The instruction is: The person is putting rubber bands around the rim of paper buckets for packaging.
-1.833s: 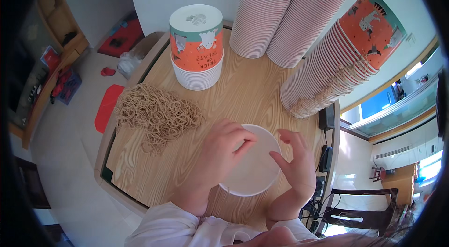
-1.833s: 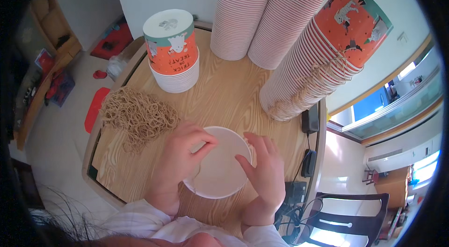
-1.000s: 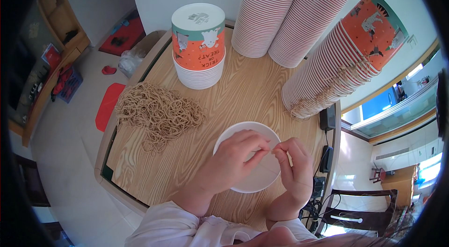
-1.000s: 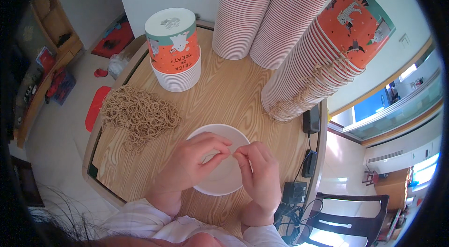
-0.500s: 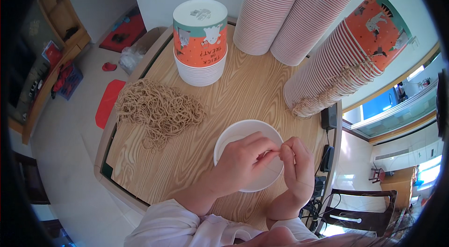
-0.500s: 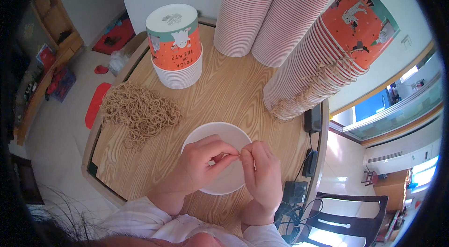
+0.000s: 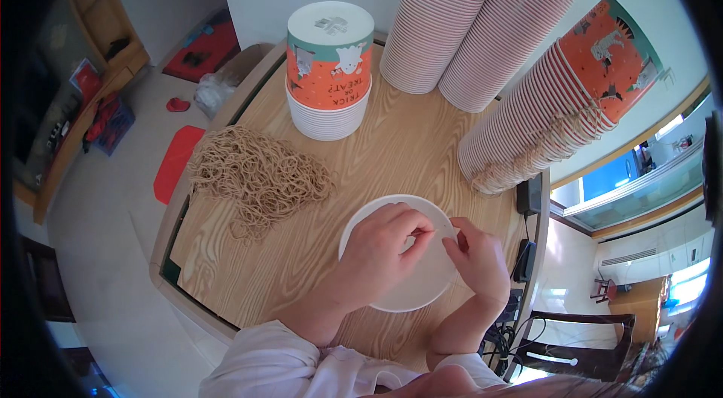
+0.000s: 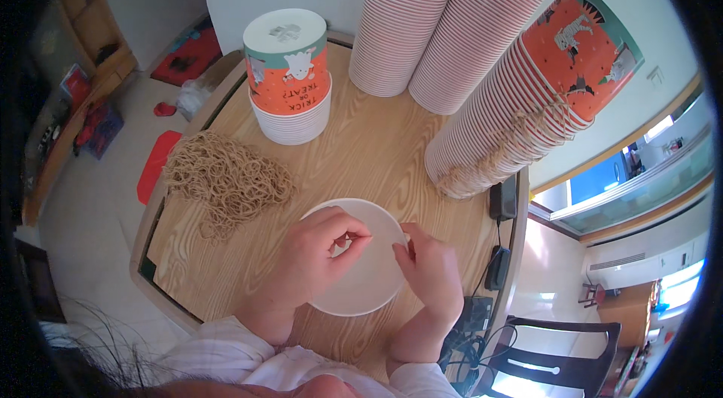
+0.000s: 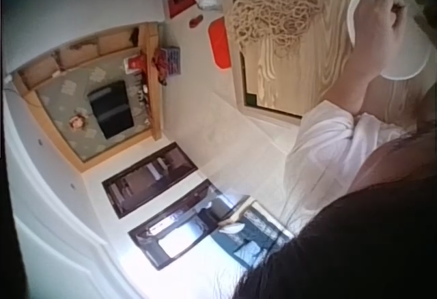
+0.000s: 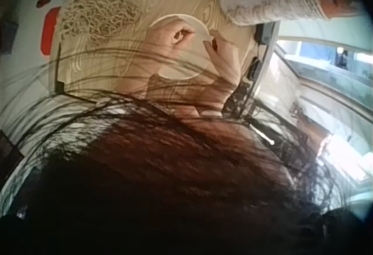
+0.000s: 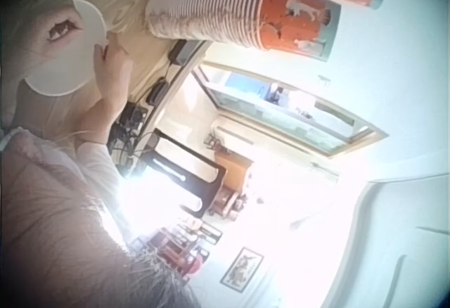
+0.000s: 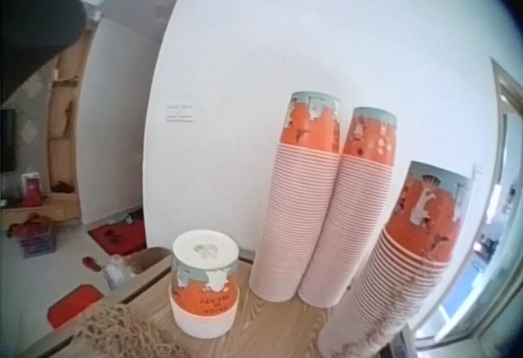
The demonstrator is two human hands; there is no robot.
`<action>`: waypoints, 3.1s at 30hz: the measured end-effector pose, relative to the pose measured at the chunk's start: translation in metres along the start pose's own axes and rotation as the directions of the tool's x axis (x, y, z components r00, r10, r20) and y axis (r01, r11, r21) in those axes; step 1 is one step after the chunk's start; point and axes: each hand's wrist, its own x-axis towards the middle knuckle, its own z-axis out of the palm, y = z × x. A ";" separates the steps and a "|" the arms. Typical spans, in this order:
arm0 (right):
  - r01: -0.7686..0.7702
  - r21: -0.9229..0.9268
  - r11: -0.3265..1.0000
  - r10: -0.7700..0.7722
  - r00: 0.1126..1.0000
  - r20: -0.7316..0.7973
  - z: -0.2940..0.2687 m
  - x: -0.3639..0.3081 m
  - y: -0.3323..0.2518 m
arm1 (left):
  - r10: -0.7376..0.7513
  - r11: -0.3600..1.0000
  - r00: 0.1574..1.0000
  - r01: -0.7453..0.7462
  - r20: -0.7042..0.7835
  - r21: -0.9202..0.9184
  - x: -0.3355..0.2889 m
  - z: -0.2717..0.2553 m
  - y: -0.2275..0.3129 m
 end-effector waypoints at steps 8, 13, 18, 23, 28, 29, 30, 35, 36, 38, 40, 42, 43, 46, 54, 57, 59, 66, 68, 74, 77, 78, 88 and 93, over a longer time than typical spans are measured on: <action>0.086 0.109 0.990 -0.068 0.985 -0.161 0.001 -0.011 -0.032 | -0.013 1.000 1.000 0.013 0.017 0.018 0.000 0.006 -0.006; 0.127 0.178 0.976 -0.088 0.973 -0.213 -0.002 -0.015 -0.038 | 0.004 0.996 1.000 -0.006 0.028 0.089 -0.001 0.009 -0.007; 0.134 0.188 0.973 -0.091 0.972 -0.218 -0.002 -0.016 -0.035 | 0.003 0.998 1.000 -0.004 0.023 0.066 0.000 0.011 -0.003; 0.118 0.222 0.968 -0.069 0.973 -0.219 -0.001 -0.016 -0.034 | 0.006 0.998 1.000 -0.007 0.025 0.061 0.000 0.011 -0.002; 0.142 0.223 0.964 -0.093 0.972 -0.217 -0.002 -0.016 -0.035 | 0.011 0.999 1.000 -0.012 0.023 0.038 0.000 0.011 -0.004; 0.143 0.222 0.964 -0.094 0.972 -0.217 -0.002 -0.016 -0.036 | 0.012 0.999 1.000 -0.013 0.023 0.038 0.000 0.011 -0.004; 0.149 0.223 0.963 -0.099 0.970 -0.221 -0.002 -0.016 -0.036 | 0.013 0.999 1.000 -0.014 0.018 0.042 0.000 0.012 -0.005; 0.142 0.214 0.966 -0.096 0.973 -0.211 -0.001 -0.017 -0.036 | 0.026 1.000 0.999 -0.025 -0.036 0.012 0.000 0.014 -0.004; 0.133 0.234 0.963 -0.081 0.973 -0.217 -0.001 -0.017 -0.037 | 0.021 1.000 0.999 -0.021 -0.044 -0.002 0.001 0.014 -0.003; 0.125 0.252 0.960 -0.067 0.972 -0.225 -0.002 -0.017 -0.036 | 0.019 1.000 0.998 -0.019 -0.052 -0.017 0.002 0.014 -0.002; 0.109 0.281 0.954 -0.043 0.972 -0.232 -0.001 -0.016 -0.035 | 0.022 1.000 0.998 -0.023 -0.066 -0.014 0.001 0.013 -0.001; 0.110 0.288 0.951 -0.035 0.967 -0.251 0.000 -0.015 -0.034 | -0.015 0.998 0.998 0.012 -0.058 -0.055 0.001 0.011 0.005; 0.107 0.296 0.949 -0.024 0.963 -0.269 0.000 -0.014 -0.033 | -0.054 0.994 0.997 0.050 -0.046 -0.098 0.001 0.010 0.007; 0.097 0.306 0.947 -0.007 0.959 -0.282 0.002 -0.013 -0.033 | -0.120 0.992 0.993 0.121 0.017 -0.048 -0.001 0.007 0.010; 0.147 0.343 0.928 -0.042 0.954 -0.296 0.008 -0.020 -0.042 | -0.042 0.996 0.993 0.032 -0.110 -0.089 -0.004 0.013 0.005; 0.135 0.335 0.932 -0.033 0.956 -0.292 0.008 -0.020 -0.043 | -0.043 0.995 0.994 0.034 -0.097 -0.092 -0.004 0.012 0.006; 0.127 0.334 0.934 -0.026 0.956 -0.291 0.007 -0.020 -0.043 | -0.050 0.995 0.995 0.043 -0.086 -0.086 -0.003 0.010 0.007; 0.129 0.330 0.935 -0.030 0.957 -0.288 0.007 -0.019 -0.042 | -0.061 0.991 0.996 0.052 -0.072 -0.120 -0.002 0.010 0.006; 0.124 0.330 0.936 -0.027 0.958 -0.285 0.007 -0.019 -0.042 | -0.070 0.990 0.995 0.062 -0.065 -0.125 -0.002 0.011 0.007; 0.120 0.337 0.934 -0.020 0.958 -0.287 0.005 -0.020 -0.045 | -0.066 0.993 0.996 0.060 -0.056 -0.101 -0.003 0.013 0.005; 0.130 0.338 0.932 -0.033 0.960 -0.279 0.005 -0.020 -0.045 | -0.054 0.994 0.997 0.048 -0.062 -0.097 -0.004 0.014 0.005; 0.125 0.344 0.931 -0.026 0.961 -0.276 0.005 -0.020 -0.044 | -0.055 0.993 0.996 0.048 -0.068 -0.106 -0.004 0.013 0.005; 0.082 0.339 0.937 0.006 0.968 -0.250 0.003 -0.019 -0.041 | -0.033 0.996 0.999 0.031 -0.026 -0.082 -0.005 0.009 0.003; 0.100 0.333 0.938 -0.014 0.967 -0.253 0.002 -0.019 -0.042 | -0.018 0.997 1.000 0.017 -0.017 -0.073 -0.004 0.010 0.002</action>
